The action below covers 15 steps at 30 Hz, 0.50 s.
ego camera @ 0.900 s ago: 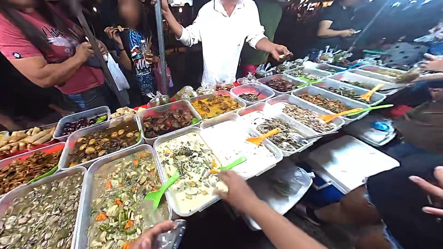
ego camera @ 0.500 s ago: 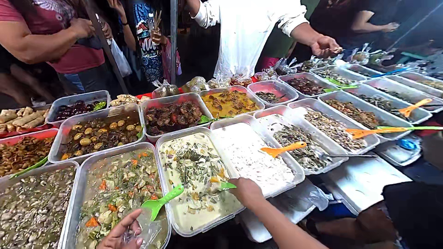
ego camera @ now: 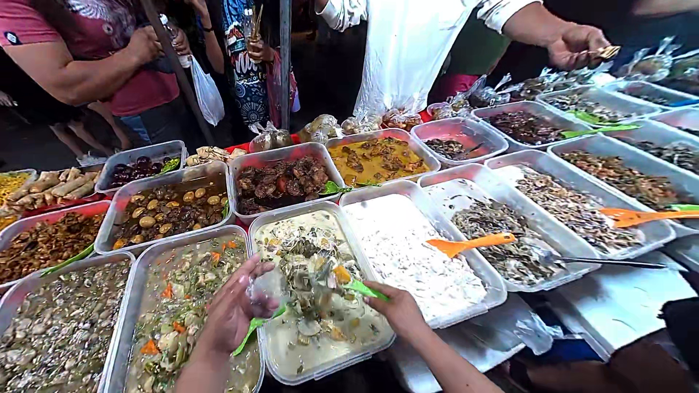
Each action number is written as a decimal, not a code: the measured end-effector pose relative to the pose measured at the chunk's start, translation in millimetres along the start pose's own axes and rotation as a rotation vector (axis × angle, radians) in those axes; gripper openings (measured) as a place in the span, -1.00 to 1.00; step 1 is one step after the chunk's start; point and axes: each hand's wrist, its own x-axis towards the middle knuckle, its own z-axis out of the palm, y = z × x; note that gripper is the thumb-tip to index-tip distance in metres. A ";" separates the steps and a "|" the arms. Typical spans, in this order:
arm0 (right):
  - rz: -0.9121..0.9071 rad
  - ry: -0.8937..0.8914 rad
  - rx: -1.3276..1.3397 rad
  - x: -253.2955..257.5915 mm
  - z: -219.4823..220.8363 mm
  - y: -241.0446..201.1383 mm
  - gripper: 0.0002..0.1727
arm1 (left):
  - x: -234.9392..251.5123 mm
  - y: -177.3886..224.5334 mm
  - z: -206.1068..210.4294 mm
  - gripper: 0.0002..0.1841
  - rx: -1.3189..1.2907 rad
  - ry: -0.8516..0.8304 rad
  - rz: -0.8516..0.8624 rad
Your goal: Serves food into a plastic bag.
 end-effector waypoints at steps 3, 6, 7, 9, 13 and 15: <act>-0.049 -0.006 -0.047 4.2 -41.1 -35.4 -0.57 | 27.6 -7.8 22.5 -0.18 0.041 -0.075 -0.045; -0.058 -0.054 -0.217 1.9 -74.7 -80.7 -0.63 | 46.0 -19.5 47.1 -0.26 0.075 -0.114 -0.064; -0.064 -0.078 -0.316 1.2 -81.4 -95.6 -0.64 | 50.0 -22.5 56.2 -0.27 0.090 -0.139 -0.072; -0.082 -0.136 -0.565 -0.8 -87.3 -125.0 -0.64 | 55.4 -27.5 73.4 -0.24 0.118 -0.224 -0.094; -0.415 -0.094 -0.993 -17.5 -67.1 -161.4 -0.76 | 60.6 -39.0 100.1 -0.18 0.087 -0.324 -0.071; -0.610 -0.028 -1.153 -30.0 -57.4 -174.3 -0.78 | 60.0 -44.4 106.1 -0.27 -0.034 -0.200 -0.042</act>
